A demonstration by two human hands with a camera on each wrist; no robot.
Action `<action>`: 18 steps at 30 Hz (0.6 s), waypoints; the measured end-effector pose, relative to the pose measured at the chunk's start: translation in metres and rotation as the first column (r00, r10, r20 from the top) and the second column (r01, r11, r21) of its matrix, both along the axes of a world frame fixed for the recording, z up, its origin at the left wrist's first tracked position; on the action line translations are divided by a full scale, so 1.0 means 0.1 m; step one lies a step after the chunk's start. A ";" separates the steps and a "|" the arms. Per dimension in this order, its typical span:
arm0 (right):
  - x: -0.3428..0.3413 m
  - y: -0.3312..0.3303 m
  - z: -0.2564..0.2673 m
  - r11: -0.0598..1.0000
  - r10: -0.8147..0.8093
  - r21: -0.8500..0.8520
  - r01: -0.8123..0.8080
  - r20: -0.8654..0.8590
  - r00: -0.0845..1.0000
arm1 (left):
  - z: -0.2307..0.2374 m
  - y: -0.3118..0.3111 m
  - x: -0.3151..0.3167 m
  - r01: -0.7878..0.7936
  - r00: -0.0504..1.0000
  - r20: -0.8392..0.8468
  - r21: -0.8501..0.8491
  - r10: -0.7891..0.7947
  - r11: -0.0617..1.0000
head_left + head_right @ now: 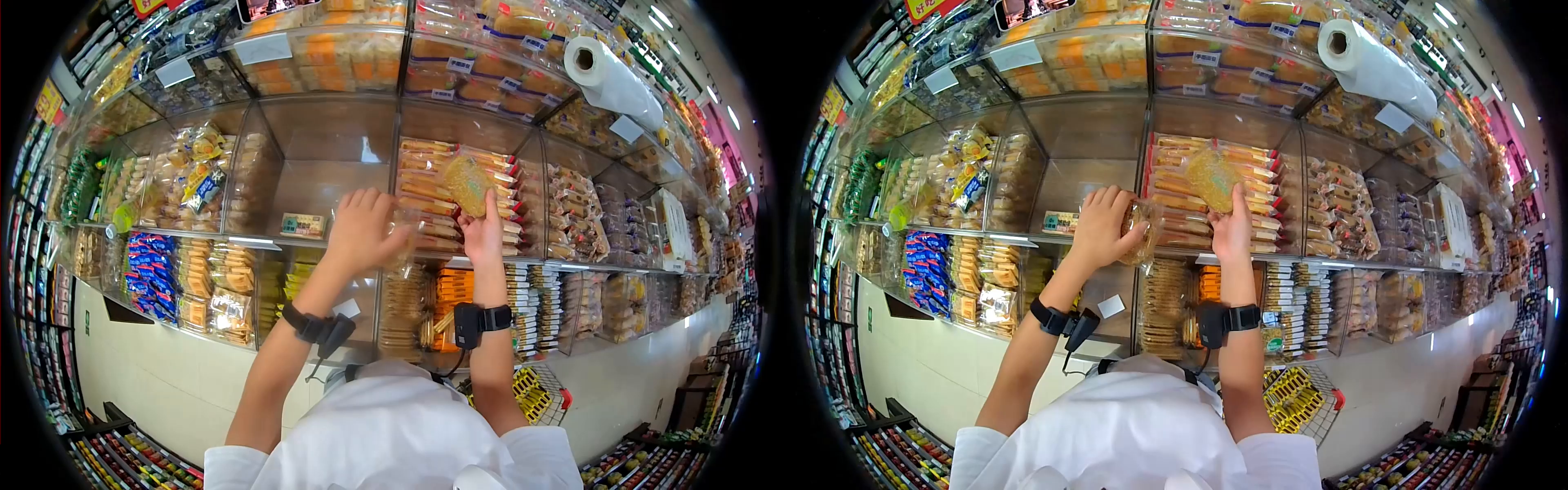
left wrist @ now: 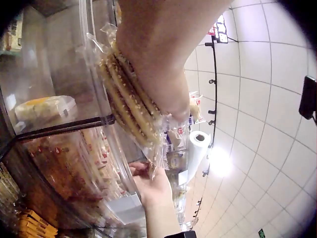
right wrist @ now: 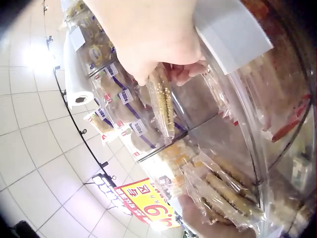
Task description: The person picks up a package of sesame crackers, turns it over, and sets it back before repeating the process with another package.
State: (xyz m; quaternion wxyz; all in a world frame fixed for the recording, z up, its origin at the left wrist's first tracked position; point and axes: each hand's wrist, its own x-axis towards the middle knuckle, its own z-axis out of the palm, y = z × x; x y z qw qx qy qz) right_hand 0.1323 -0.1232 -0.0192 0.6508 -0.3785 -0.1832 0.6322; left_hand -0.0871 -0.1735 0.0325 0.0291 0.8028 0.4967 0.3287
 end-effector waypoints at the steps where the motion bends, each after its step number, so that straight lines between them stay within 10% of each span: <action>1: -0.01 -0.01 0.02 1.000 0.005 0.004 -0.006 0.026 1.000 | 0.00 0.00 0.00 0.000 1.000 -0.006 -0.002 0.000 1.000; 18: 0.05 0.03 -0.09 0.997 0.074 0.004 -0.075 0.112 0.991 | -0.05 -0.02 0.00 -0.006 0.999 -0.040 -0.003 0.005 1.000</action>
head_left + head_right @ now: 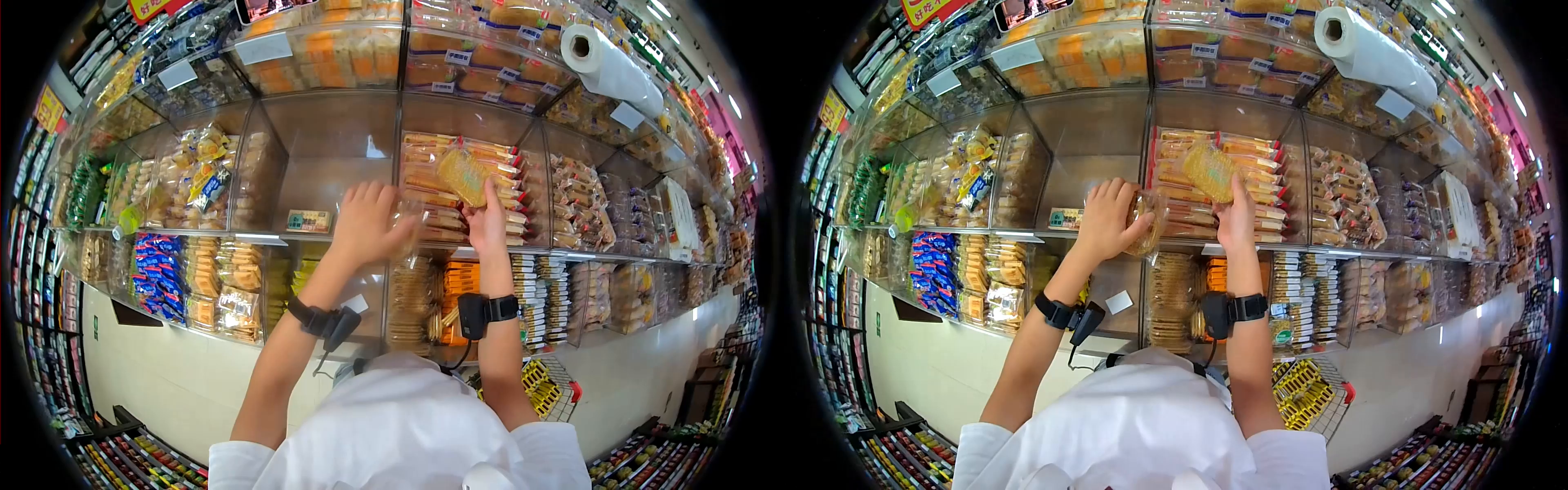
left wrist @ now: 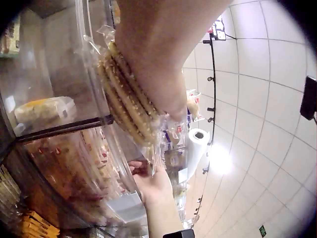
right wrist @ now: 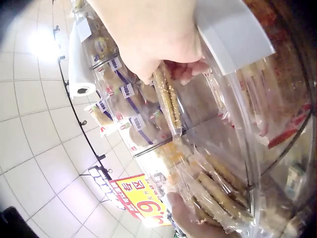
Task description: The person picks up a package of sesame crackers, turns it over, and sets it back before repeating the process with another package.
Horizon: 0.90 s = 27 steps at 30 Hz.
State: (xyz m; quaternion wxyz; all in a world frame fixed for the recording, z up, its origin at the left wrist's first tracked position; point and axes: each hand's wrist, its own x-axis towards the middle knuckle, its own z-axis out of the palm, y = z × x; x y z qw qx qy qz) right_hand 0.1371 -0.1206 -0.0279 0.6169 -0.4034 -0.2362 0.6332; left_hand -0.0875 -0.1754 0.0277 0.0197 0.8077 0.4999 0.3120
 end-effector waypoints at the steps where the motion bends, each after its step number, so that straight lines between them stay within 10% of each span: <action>1: -0.01 -0.01 0.01 1.000 -0.014 -0.012 0.014 -0.008 1.000 | 0.02 0.01 0.00 0.000 1.000 -0.003 0.010 0.000 1.000; 12: -0.01 -0.03 0.04 0.997 -0.028 0.065 0.033 -0.069 0.997 | 0.02 0.01 0.00 -0.002 1.000 0.009 -0.021 0.002 1.000; 16: 0.11 -0.17 -0.17 0.986 0.133 0.140 -0.085 -0.375 0.918 | 0.05 0.01 0.00 -0.009 1.000 -0.013 -0.034 0.008 0.999; 19: -0.03 -0.72 0.25 0.939 0.283 0.244 -0.241 -0.154 0.947 | 0.03 0.02 -0.01 0.000 1.000 -0.009 -0.031 0.000 1.000; 22: 0.01 -0.94 0.33 0.759 0.406 0.256 -0.599 0.534 0.742 | 0.03 0.02 0.00 0.002 1.000 -0.008 -0.005 -0.002 1.000; 27: -0.33 -1.19 0.56 0.594 -0.219 0.413 -0.691 0.909 0.355 | 0.02 0.03 -0.02 0.011 1.000 -0.012 -0.021 -0.011 1.000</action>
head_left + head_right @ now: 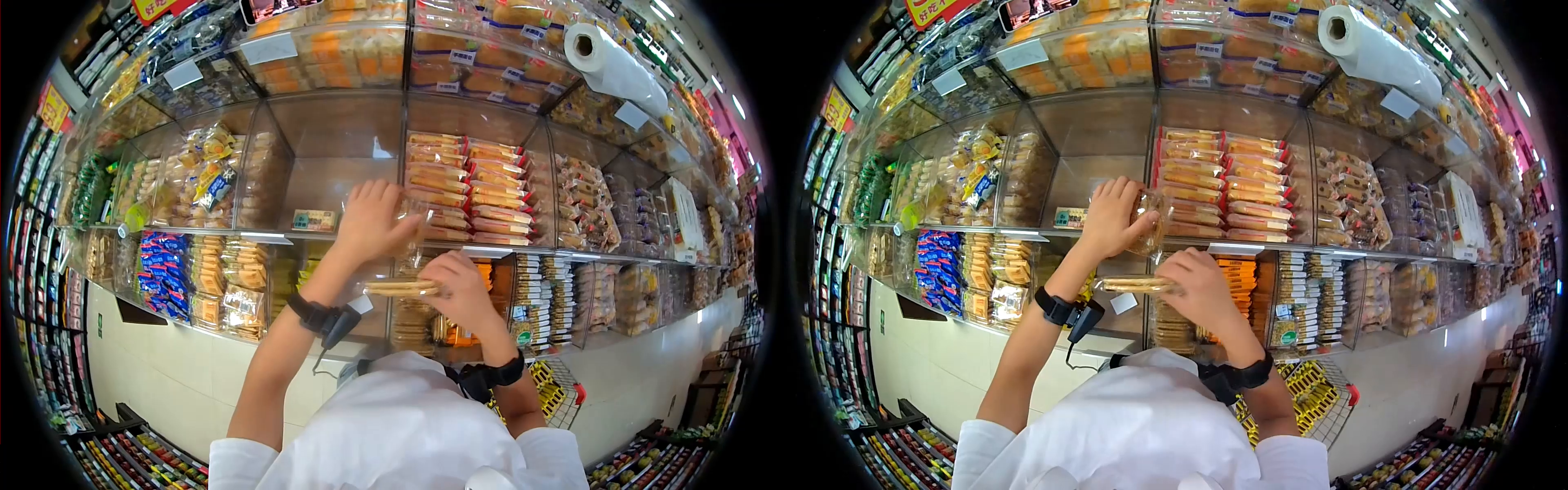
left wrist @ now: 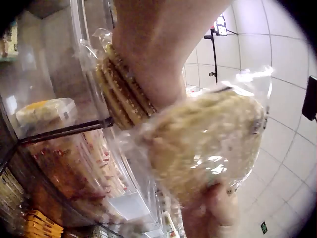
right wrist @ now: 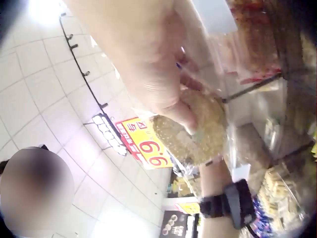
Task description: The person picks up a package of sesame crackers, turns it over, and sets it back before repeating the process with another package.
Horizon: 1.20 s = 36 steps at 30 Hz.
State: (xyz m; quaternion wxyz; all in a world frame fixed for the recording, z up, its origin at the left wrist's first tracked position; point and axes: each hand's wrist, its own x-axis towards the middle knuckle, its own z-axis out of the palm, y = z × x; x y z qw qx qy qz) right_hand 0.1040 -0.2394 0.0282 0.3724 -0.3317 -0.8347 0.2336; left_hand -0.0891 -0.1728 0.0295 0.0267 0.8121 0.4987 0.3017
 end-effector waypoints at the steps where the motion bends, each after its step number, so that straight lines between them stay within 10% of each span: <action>1: -0.05 -0.03 0.00 0.992 -0.040 0.123 0.030 0.075 0.996 | 0.00 0.00 0.00 0.006 1.000 0.002 0.005 -0.006 1.000; 14: -0.24 0.00 -0.44 0.888 -0.208 0.403 0.222 -0.080 0.975 | 0.02 0.00 -0.05 0.053 0.999 -0.005 -0.034 -0.053 0.998; 36: -0.24 0.14 -0.53 0.898 -0.369 0.202 0.391 -0.140 0.919 | 0.25 0.20 -0.21 0.185 0.963 -0.092 -0.465 -0.255 0.866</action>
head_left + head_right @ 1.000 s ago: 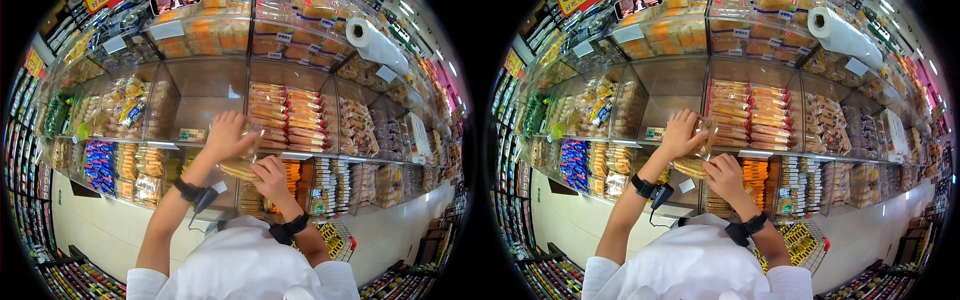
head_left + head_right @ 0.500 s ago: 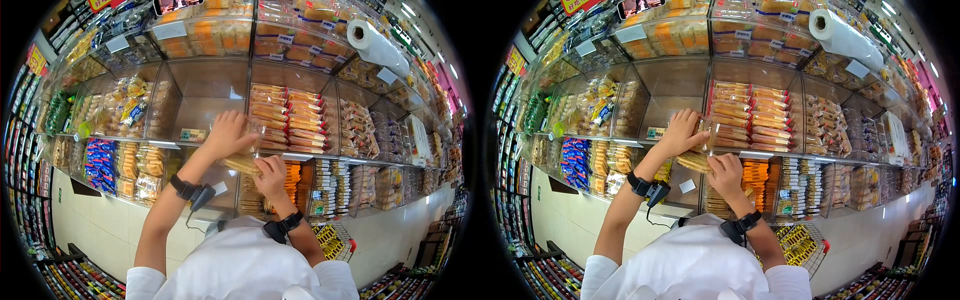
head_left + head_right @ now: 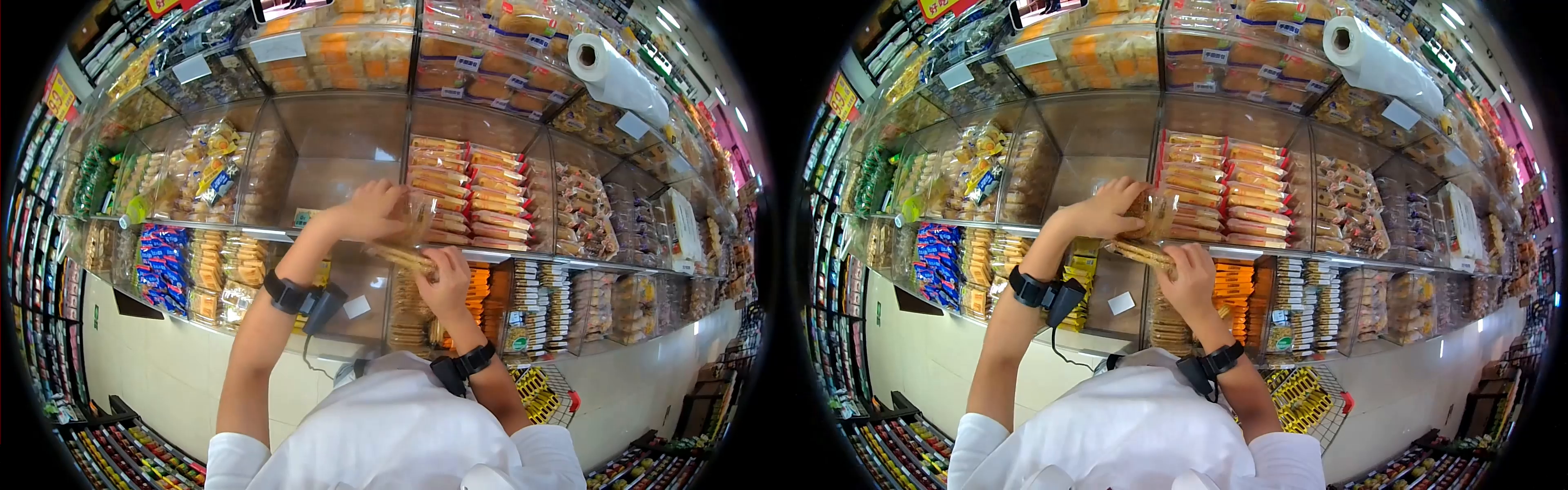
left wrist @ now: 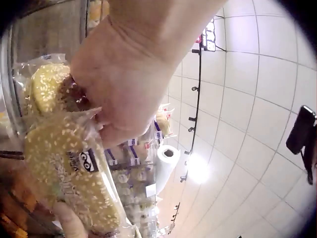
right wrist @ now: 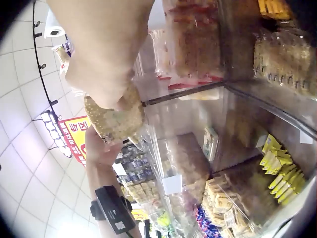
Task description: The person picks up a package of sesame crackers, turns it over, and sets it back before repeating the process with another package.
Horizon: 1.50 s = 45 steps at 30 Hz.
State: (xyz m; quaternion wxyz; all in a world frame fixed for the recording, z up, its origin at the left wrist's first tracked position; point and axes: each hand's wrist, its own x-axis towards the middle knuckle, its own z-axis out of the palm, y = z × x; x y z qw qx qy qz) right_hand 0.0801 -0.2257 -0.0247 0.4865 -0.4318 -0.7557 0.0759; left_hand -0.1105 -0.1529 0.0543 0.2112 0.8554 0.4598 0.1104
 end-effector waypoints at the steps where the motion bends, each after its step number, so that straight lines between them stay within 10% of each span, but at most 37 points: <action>1: 0.00 0.00 0.01 0.997 -0.006 -0.081 0.007 0.005 1.000 | 0.04 0.01 -0.02 0.014 1.000 0.001 -0.068 -0.014 0.998; 11: 0.18 -0.11 0.43 0.887 0.221 -0.401 -0.229 -0.066 0.973 | 0.05 0.05 -0.06 0.010 0.995 0.101 -0.110 0.001 0.994; 14: 0.27 -0.06 0.55 0.696 0.216 -0.572 -0.433 -0.408 0.887 | 0.00 0.05 -0.06 0.022 0.991 0.135 -0.050 -0.015 0.999; 18: 0.14 0.06 0.74 0.590 0.087 -0.383 -0.711 -0.845 0.528 | -0.14 0.02 -0.08 0.060 0.980 0.180 0.148 -0.086 0.987; 20: 0.03 0.15 0.73 0.587 0.106 -0.399 -0.705 -0.825 0.555 | -0.22 -0.03 -0.08 0.112 0.959 0.196 0.399 -0.204 0.910; 24: -0.09 0.30 0.58 0.543 0.063 -0.476 -0.692 -0.799 0.598 | -0.20 -0.10 -0.02 -0.005 0.902 0.416 0.280 -0.116 0.960; 31: -0.05 0.30 0.63 0.519 0.064 -0.477 -0.709 -0.806 0.589 | -0.20 -0.34 0.06 -0.310 0.950 0.224 0.624 0.216 0.718; 45: -0.26 0.26 0.45 0.709 0.000 -0.460 -0.534 -0.758 0.653 | -0.61 -0.70 0.04 -0.689 0.692 0.596 0.378 0.406 0.619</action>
